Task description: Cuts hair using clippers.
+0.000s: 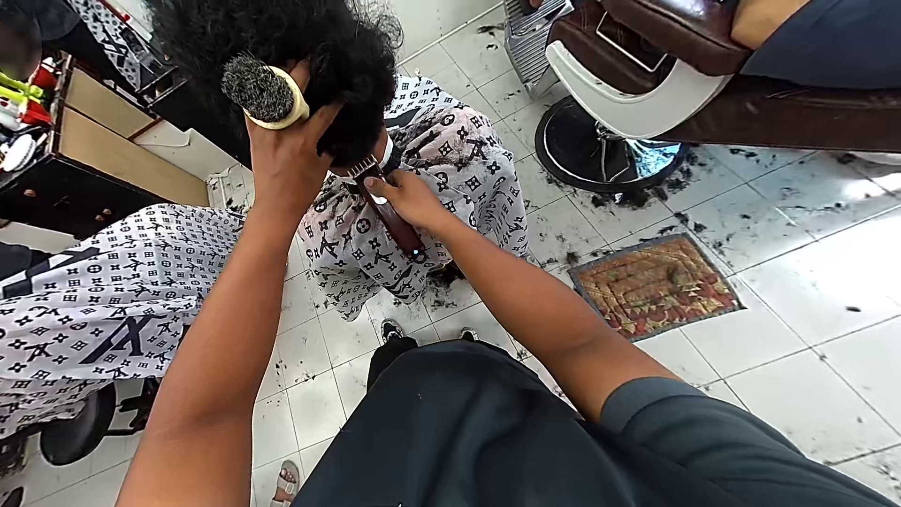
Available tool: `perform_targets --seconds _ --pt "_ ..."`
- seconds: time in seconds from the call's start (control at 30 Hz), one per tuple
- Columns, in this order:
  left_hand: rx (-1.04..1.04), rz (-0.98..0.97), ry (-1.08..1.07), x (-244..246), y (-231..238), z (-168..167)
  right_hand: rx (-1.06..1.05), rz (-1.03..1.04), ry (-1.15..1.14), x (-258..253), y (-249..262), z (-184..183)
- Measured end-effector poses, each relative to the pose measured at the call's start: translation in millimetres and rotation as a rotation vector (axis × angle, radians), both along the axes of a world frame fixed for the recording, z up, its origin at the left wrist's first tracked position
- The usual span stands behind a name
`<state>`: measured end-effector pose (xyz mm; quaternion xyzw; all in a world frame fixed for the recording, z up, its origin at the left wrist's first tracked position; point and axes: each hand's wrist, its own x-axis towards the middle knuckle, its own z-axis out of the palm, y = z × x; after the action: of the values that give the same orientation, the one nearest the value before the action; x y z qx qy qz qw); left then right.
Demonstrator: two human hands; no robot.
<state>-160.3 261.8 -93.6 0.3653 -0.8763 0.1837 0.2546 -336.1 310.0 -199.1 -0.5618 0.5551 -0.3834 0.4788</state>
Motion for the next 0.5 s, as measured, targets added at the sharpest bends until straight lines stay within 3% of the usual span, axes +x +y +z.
perform_targets --seconds 0.13,0.27,0.4,0.5 --pt "0.012 0.002 0.000 0.8 0.5 -0.1 -0.116 0.053 -0.072 -2.2 -1.4 -1.9" --pt "0.049 0.017 -0.008 1.1 2.4 2.1 -0.022 0.016 -0.017 -6.0 -3.3 -1.8" --pt "0.044 -0.005 0.009 1.1 3.6 1.3 -0.182 0.071 -0.088 -6.8 -2.7 -7.0" --pt "0.042 0.006 -0.007 3.7 3.4 2.3 -0.091 0.014 -0.012 -8.1 -1.6 -3.1"
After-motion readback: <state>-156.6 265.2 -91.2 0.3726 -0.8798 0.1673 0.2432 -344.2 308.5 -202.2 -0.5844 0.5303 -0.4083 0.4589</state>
